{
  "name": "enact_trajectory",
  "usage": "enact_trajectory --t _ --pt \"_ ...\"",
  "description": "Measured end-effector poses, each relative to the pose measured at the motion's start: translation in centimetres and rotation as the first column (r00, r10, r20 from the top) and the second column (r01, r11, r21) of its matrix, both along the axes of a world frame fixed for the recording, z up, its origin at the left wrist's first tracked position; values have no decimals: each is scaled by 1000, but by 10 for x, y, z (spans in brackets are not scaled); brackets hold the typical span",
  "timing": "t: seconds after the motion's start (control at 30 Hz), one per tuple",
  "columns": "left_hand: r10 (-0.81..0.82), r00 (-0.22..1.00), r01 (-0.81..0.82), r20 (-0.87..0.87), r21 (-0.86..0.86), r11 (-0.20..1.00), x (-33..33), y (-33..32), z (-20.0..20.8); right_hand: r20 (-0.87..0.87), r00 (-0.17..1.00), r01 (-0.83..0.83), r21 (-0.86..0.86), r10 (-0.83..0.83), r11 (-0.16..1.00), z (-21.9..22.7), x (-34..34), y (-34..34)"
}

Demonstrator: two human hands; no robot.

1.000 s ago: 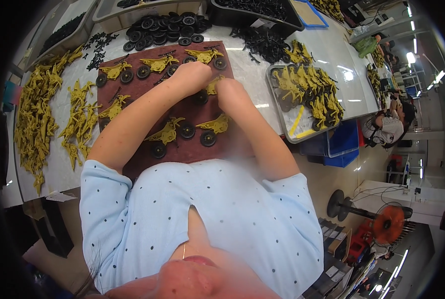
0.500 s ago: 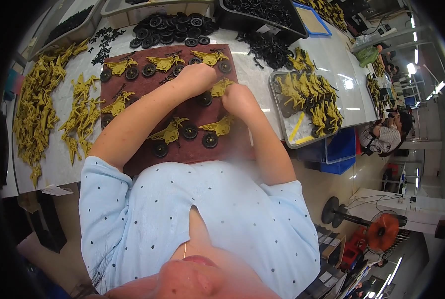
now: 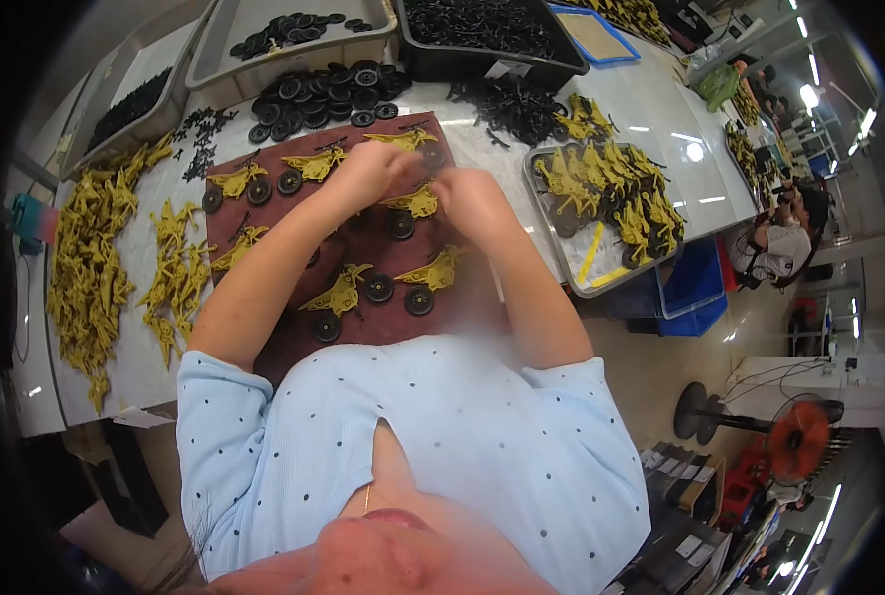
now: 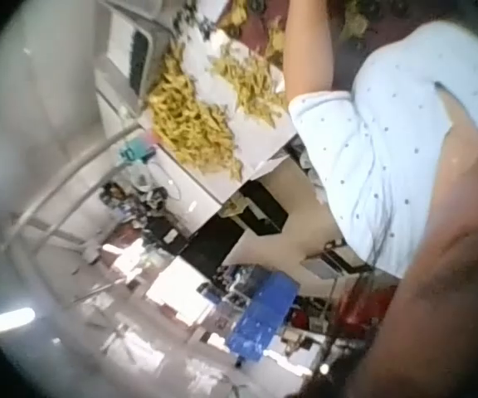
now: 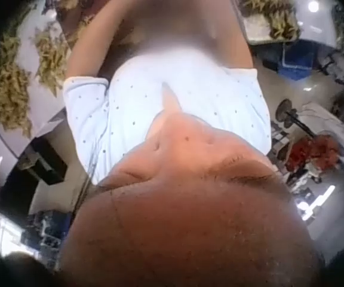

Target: The person assembles plastic toy motorcycles by hand, attaching wheels and other plastic parts to the toy motorcycle bodies.

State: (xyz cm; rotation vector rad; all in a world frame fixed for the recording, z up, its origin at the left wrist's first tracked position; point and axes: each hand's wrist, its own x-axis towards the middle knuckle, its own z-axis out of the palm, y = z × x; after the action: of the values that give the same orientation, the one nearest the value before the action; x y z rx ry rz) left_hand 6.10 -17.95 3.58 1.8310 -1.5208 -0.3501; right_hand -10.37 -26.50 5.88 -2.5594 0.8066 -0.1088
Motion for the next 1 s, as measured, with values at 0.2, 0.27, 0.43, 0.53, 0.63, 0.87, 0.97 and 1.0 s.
enact_trajectory --t 0.2,0.27,0.43,0.53,0.63,0.87,0.97,1.0 --pt "-30 550 121 -834 44 992 1 2 22 470 882 -66 70 25 995 13 20 3" --pt "-49 513 70 -857 -16 997 -1 2 22 484 875 -73 96 18 993 13 24 6" --pt "90 646 -66 -758 63 996 0 3 19 433 893 -118 -27 118 993 13 26 7" --pt "65 805 -82 -590 -3 997 16 -8 4 414 909 -77 59 46 995 17 24 3" --pt "181 983 -181 -32 -6 983 35 -20 -1 545 836 26 80 -65 996 6 27 -13" --pt "63 923 -156 379 221 963 52 -42 -2 463 862 3 398 -204 917 3 23 -28" --pt "4 904 -142 428 291 946 52 -54 -12 503 830 -50 500 -243 864 -11 22 -36" --pt "24 895 -156 445 264 952 52 -57 -14 504 831 -54 497 -237 866 -13 23 -40"
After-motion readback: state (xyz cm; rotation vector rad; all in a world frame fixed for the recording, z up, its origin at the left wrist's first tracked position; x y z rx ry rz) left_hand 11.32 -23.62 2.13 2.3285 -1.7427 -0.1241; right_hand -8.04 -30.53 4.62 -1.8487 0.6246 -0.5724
